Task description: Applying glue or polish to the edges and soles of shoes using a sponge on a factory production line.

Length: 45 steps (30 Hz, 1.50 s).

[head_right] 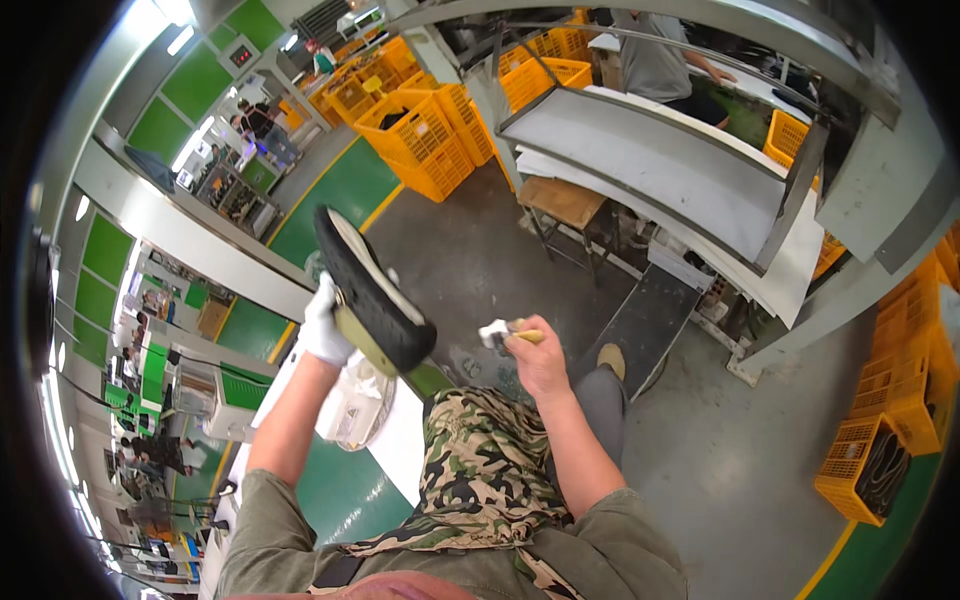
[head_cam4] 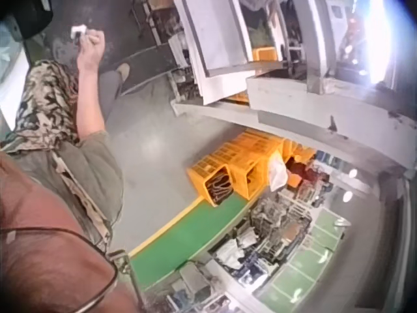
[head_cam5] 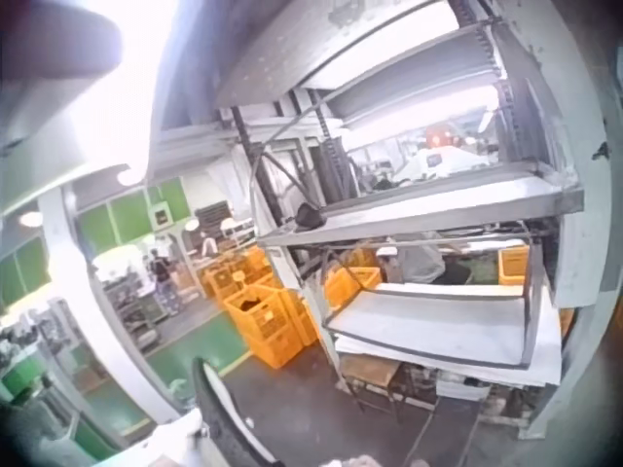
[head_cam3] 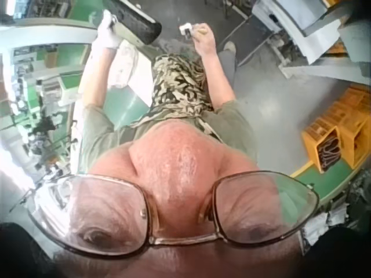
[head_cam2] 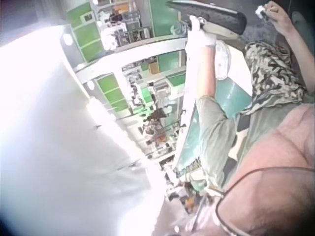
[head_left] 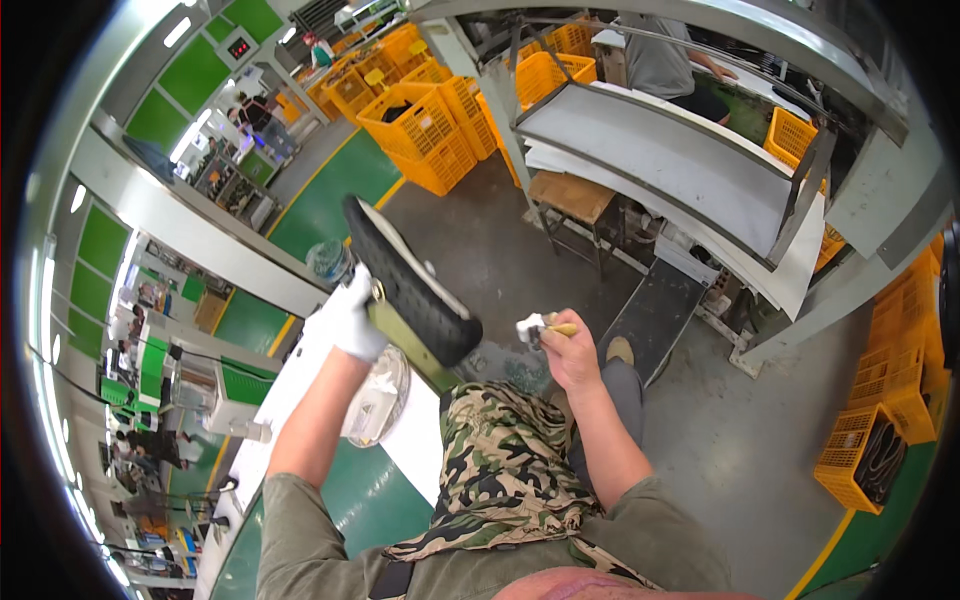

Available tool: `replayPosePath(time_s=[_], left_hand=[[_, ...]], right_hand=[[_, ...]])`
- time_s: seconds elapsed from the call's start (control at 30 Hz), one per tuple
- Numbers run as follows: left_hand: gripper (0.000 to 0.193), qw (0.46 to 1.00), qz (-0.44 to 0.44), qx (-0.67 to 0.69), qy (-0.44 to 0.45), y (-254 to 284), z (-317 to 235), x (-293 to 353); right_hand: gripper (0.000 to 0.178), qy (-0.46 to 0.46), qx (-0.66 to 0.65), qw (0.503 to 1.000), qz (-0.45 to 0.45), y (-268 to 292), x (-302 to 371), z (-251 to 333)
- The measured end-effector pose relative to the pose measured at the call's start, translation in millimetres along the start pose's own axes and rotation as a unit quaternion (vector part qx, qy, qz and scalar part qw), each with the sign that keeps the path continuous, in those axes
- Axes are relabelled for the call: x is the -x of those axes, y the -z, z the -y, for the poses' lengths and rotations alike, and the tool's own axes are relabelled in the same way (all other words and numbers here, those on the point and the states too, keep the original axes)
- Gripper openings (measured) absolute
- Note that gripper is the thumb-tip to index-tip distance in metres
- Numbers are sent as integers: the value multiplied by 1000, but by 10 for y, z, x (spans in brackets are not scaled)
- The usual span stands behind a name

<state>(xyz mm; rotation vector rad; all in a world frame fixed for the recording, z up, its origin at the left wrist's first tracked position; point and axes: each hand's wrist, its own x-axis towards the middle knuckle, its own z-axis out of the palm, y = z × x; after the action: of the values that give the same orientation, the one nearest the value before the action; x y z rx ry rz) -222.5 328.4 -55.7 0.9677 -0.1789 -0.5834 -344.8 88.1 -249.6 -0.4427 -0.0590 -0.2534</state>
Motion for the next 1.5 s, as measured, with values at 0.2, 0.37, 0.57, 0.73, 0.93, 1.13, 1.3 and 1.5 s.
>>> replayPosePath(time_s=[0.2,0.37,0.57,0.73,0.93,1.13,1.3,1.5], left_hand=[[42,971,-28,-117,-205,-1792,-1071,-1060],[43,945,95,-78,-303,-3025,-1476,-1823],[39,974,123,-162,-98,-4070,-1827,-2660],[32,892,106,-361,-252,-4206,-1388,-3337],[33,843,53,-483,-231,-3978,-1100,-3697],[29,687,29,-596,-416,-3787,-946,-3563],[40,593,138,-593,-526,-2913,-114,-1858],[52,665,223,-695,-159,-675,731,435]], right_hand=[[22,-43,50,982,-174,1138,292,-377],[24,-97,100,971,-197,1415,309,-467],[25,-105,92,968,-210,1548,149,-525],[26,-109,103,968,-202,1571,75,-542],[25,-93,105,971,-191,1579,-18,-570],[22,-114,114,968,-192,1537,-31,-614],[19,-97,133,958,-235,1599,25,-642],[14,-130,153,943,-264,1768,29,-683]])
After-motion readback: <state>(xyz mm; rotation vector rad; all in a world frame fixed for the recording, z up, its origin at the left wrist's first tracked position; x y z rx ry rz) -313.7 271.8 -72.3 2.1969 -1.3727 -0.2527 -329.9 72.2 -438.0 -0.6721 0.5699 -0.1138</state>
